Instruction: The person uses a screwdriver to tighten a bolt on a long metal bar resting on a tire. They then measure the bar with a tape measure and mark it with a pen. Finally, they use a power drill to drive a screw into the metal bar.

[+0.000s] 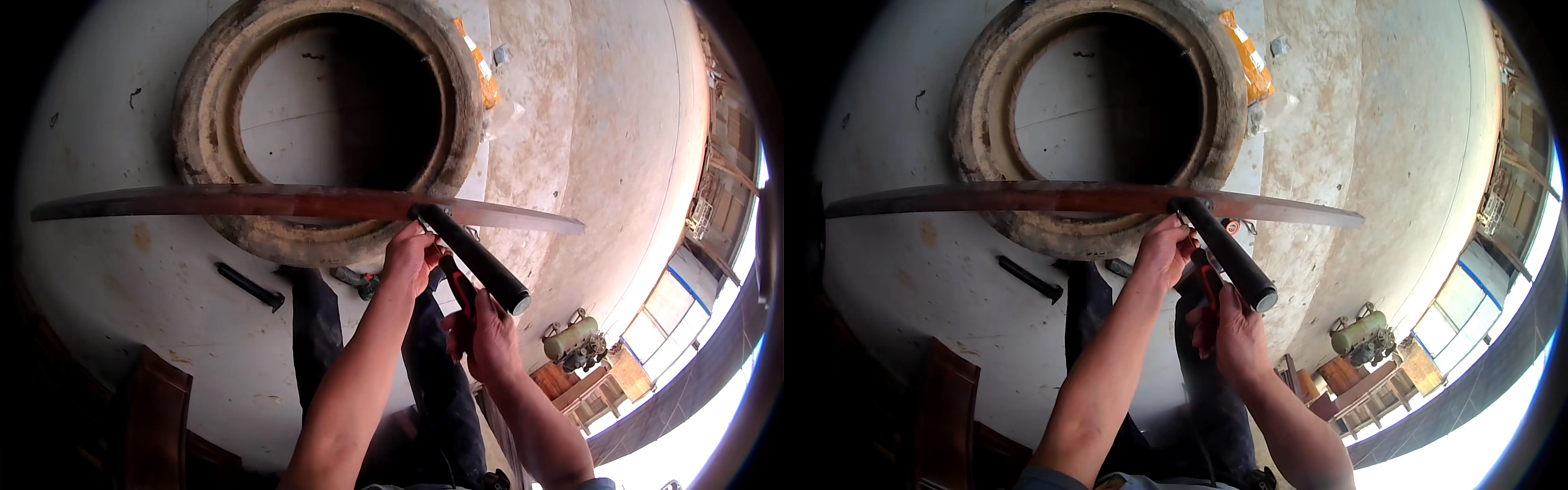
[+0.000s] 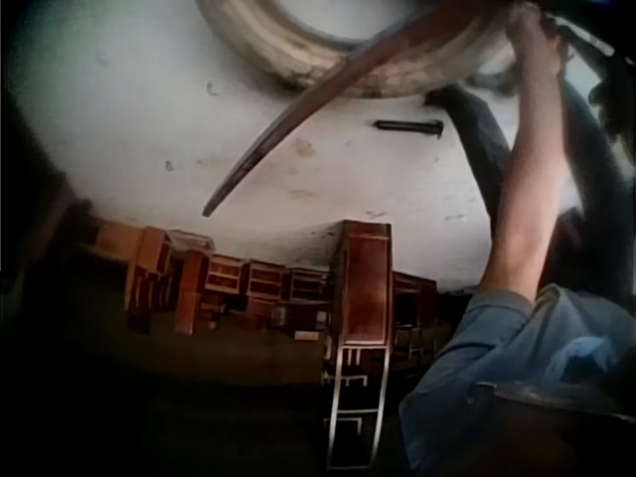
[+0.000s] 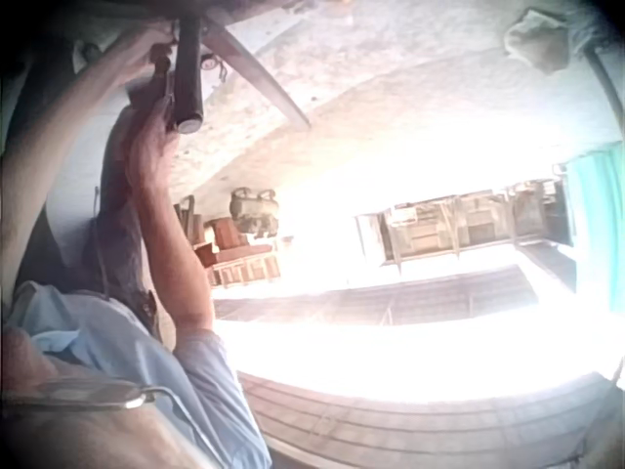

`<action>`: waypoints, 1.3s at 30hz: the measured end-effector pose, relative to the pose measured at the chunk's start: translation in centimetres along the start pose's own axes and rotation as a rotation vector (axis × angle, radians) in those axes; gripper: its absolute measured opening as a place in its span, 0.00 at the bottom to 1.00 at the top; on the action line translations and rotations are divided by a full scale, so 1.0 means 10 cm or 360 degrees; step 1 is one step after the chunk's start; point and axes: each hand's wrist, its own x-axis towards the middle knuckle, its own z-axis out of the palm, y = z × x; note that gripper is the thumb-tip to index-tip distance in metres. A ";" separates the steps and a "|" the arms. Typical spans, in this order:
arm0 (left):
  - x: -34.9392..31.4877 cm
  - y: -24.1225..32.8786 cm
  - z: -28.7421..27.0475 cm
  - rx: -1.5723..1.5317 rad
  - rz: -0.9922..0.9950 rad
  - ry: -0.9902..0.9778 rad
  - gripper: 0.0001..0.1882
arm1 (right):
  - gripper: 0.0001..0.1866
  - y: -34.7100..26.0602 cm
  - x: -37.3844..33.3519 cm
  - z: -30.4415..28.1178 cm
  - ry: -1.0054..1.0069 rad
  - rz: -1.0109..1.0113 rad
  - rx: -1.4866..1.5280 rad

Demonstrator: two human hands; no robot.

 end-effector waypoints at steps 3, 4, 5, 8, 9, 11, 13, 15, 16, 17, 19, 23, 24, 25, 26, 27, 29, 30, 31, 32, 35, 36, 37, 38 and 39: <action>0.04 0.03 -0.05 0.0042 -0.0006 0.0022 0.14 | 0.22 -0.02 -0.04 -0.01 -0.0024 -0.0210 -0.0847; 0.04 0.04 -0.08 0.0061 -0.0016 0.0034 0.14 | 0.21 -0.02 -0.04 0.00 0.0014 -0.0426 -0.1292; 0.04 0.03 -0.09 0.0081 -0.0020 0.0041 0.14 | 0.21 -0.03 -0.05 0.01 0.0052 -0.0646 -0.1733; 0.01 -0.01 -0.05 0.0086 -0.0002 0.0009 0.12 | 0.18 0.11 0.04 -0.10 0.0059 -0.0549 -0.1437; -0.01 -0.02 -0.05 0.0084 -0.0027 0.0001 0.11 | 0.18 0.11 0.05 -0.11 -0.0076 -0.0151 -0.0705; -0.03 -0.02 -0.06 0.0080 -0.0077 -0.0012 0.10 | 0.19 0.17 0.09 -0.12 -0.0229 0.0418 0.0959; -0.03 -0.01 -0.04 0.0037 -0.0095 0.0012 0.09 | 0.20 0.18 0.09 -0.12 -0.0284 0.0333 0.0796; 0.01 -0.01 -0.05 0.0021 -0.0093 0.0033 0.09 | 0.21 0.18 0.08 -0.09 -0.0177 0.0026 0.0178; 0.03 -0.01 -0.07 0.0028 -0.0107 0.0027 0.08 | 0.22 0.18 0.07 -0.04 -0.0041 -0.0236 -0.0359; 0.06 -0.01 -0.10 0.0036 -0.0122 0.0021 0.08 | 0.23 0.18 0.06 -0.01 0.0101 -0.0495 -0.0896; 0.08 0.00 -0.16 0.0052 -0.0123 0.0008 0.07 | 0.21 0.22 0.10 0.00 0.0095 -0.0580 -0.0975; 0.04 0.00 -0.17 0.0056 -0.0093 0.0047 0.04 | 0.16 0.35 0.26 -0.01 0.0093 -0.0749 -0.1137; -0.01 0.01 -0.13 0.0045 -0.0093 0.0077 0.04 | 0.16 0.34 0.26 0.00 0.0095 -0.0787 -0.1182; -0.05 0.03 -0.09 0.0121 -0.0158 0.0058 0.04 | 0.15 0.26 0.26 -0.05 -0.0061 -0.0211 -0.0261; -0.09 0.05 -0.04 0.0197 -0.0223 0.0038 0.05 | 0.15 0.17 0.24 -0.09 -0.0205 0.0364 0.0660; -0.07 0.02 -0.01 0.0179 -0.0257 0.0073 0.06 | 0.16 0.11 0.20 -0.05 -0.0188 0.0360 0.0536; -0.04 -0.03 -0.04 0.0112 -0.0187 0.0172 0.05 | 0.19 0.04 0.11 0.09 -0.0149 0.0347 0.0286; -0.04 -0.03 -0.04 0.0077 -0.0153 0.0223 0.05 | 0.20 0.01 0.09 0.15 -0.0127 0.0342 0.0159; -0.03 -0.02 -0.05 0.0085 -0.0080 0.0223 0.04 | 0.19 -0.03 0.12 0.20 0.0001 0.0039 -0.0587; -0.03 -0.03 -0.04 0.0133 -0.0089 0.0252 0.05 | 0.19 -0.05 0.09 0.20 0.0097 -0.0277 -0.1153; -0.04 0.01 -0.02 0.0233 -0.0132 0.0238 0.03 | 0.16 -0.11 0.04 0.24 0.0259 -0.0797 -0.2245; -0.06 0.02 0.00 0.0198 -0.0127 0.0248 0.03 | 0.15 -0.07 0.08 0.23 0.0292 -0.0814 -0.2085; -0.08 0.01 0.02 0.0168 -0.0122 0.0256 0.03 | 0.15 0.03 0.16 0.22 0.0325 -0.0829 -0.1922; -0.10 0.01 0.03 0.0137 -0.0117 0.0265 0.04 | 0.15 0.08 0.20 0.20 0.0355 -0.0843 -0.1759; -0.14 0.01 -0.01 0.0144 -0.0183 0.0073 0.05 | 0.14 -0.01 0.22 0.22 0.0190 -0.0050 -0.0412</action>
